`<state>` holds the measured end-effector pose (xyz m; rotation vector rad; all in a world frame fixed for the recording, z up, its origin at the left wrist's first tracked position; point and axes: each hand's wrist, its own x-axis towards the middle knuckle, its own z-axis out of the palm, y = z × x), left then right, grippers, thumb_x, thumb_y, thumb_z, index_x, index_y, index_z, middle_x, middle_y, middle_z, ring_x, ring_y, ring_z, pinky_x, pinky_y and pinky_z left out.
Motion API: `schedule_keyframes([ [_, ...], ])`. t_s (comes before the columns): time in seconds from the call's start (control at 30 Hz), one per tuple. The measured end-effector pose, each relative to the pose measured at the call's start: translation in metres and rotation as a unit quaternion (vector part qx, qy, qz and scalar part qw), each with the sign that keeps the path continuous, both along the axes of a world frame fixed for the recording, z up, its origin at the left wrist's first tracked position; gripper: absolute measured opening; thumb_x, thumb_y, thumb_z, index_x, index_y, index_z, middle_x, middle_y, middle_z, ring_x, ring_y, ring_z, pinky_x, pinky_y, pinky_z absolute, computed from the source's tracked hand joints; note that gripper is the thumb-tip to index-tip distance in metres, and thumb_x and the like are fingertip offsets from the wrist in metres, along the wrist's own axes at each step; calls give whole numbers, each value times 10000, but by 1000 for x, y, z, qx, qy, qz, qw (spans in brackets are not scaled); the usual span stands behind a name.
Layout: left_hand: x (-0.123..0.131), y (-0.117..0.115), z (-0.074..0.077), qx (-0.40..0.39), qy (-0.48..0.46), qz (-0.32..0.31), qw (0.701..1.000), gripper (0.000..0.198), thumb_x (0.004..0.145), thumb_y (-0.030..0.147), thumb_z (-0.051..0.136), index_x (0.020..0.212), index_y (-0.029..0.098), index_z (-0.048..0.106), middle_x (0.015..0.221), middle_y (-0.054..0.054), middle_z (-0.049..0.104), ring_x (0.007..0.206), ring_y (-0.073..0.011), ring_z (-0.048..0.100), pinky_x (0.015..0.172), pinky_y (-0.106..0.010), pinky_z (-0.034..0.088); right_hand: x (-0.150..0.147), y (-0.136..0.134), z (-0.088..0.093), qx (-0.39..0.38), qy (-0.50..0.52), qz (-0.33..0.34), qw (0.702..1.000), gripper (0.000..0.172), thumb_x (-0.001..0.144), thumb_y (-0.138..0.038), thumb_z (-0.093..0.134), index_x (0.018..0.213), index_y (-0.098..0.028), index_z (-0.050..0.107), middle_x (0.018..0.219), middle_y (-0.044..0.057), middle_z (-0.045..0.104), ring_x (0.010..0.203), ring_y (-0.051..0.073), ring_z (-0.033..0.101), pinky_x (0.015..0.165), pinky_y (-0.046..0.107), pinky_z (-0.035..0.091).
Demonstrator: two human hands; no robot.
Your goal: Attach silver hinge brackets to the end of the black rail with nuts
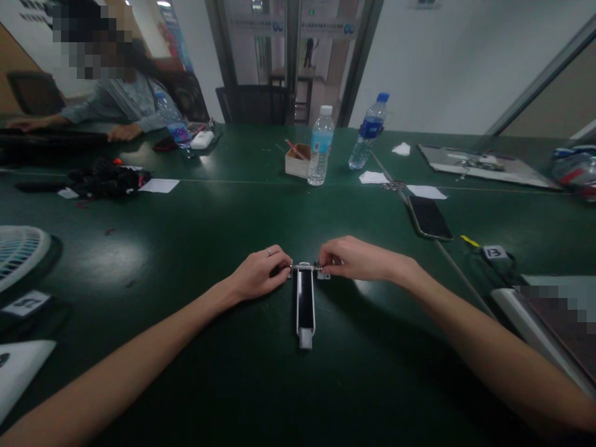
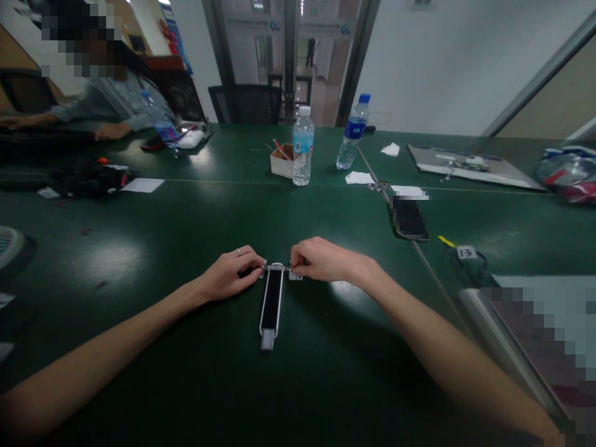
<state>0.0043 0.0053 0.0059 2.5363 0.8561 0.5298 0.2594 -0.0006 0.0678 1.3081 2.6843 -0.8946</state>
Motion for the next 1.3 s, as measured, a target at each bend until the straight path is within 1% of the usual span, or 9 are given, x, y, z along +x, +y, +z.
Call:
schedule_keyframes([
  [0.13, 0, 0, 1, 1, 4, -1, 1000, 167, 920, 219, 496, 999, 123, 608, 950, -65, 567, 732, -132, 533, 615, -241, 452, 0, 0, 1, 24, 11, -12, 1000, 183, 906, -250, 503, 937, -151, 654, 896, 52, 644, 754, 142, 568, 653, 273, 417],
  [0.3, 0, 0, 1, 4, 5, 2, 1000, 163, 914, 219, 499, 990, 130, 613, 948, -63, 572, 738, -134, 542, 619, -244, 459, -1, 0, 0, 5, 6, -3, 1000, 165, 861, -308, 589, 936, -170, 637, 898, 41, 642, 736, 141, 566, 619, 261, 408],
  [0.47, 0, 0, 1, -1, 3, 2, 1000, 177, 917, 233, 491, 991, 129, 612, 939, -62, 572, 721, -130, 532, 607, -238, 454, 9, 9, 1, 133, -33, -74, 988, 177, 908, -243, 478, 949, -154, 626, 926, 73, 638, 785, 164, 576, 679, 290, 423],
  [0.53, 0, 0, 1, -2, 4, 0, 1000, 179, 919, 234, 490, 994, 125, 612, 942, -64, 570, 718, -130, 530, 600, -234, 449, 17, 14, 0, 153, -65, -87, 982, 188, 901, -263, 494, 977, -158, 630, 939, 81, 641, 809, 181, 588, 695, 302, 427],
  [0.63, 0, 0, 1, 0, 7, 0, 1000, 177, 920, 229, 487, 989, 126, 612, 941, -63, 571, 725, -132, 532, 605, -235, 449, 28, 19, -5, 140, -127, -97, 977, 232, 857, -309, 579, 1028, -163, 634, 985, 99, 640, 866, 220, 603, 701, 316, 434],
  [0.73, 0, 0, 0, 7, 6, 5, 1000, 184, 916, 239, 487, 978, 126, 617, 934, -64, 577, 733, -135, 539, 620, -244, 457, 31, 20, -9, 97, -162, -94, 978, 214, 814, -268, 638, 997, -156, 651, 968, 104, 650, 866, 234, 614, 686, 318, 444],
  [0.87, 1, -1, -1, 20, 0, 13, 1000, 197, 906, 250, 496, 985, 119, 619, 932, -72, 583, 733, -140, 546, 628, -262, 472, 27, 20, -8, 58, -143, -88, 984, 123, 839, -198, 570, 904, -157, 666, 877, 80, 677, 787, 199, 622, 661, 309, 453],
  [1.17, 0, -3, -1, 24, -6, 23, 999, 195, 907, 246, 490, 991, 117, 610, 947, -77, 573, 725, -137, 541, 612, -253, 474, 19, 17, -13, 94, -113, -75, 986, 129, 839, -215, 558, 914, -153, 642, 899, 89, 654, 762, 187, 602, 640, 299, 434],
  [1.3, -1, -3, -2, 52, -17, 12, 998, 193, 914, 255, 504, 1003, 114, 601, 941, -72, 569, 696, -127, 536, 584, -241, 471, 1, 7, -7, 137, -31, -68, 988, 127, 857, -227, 542, 883, -140, 632, 890, 80, 637, 772, 170, 580, 670, 288, 425],
])
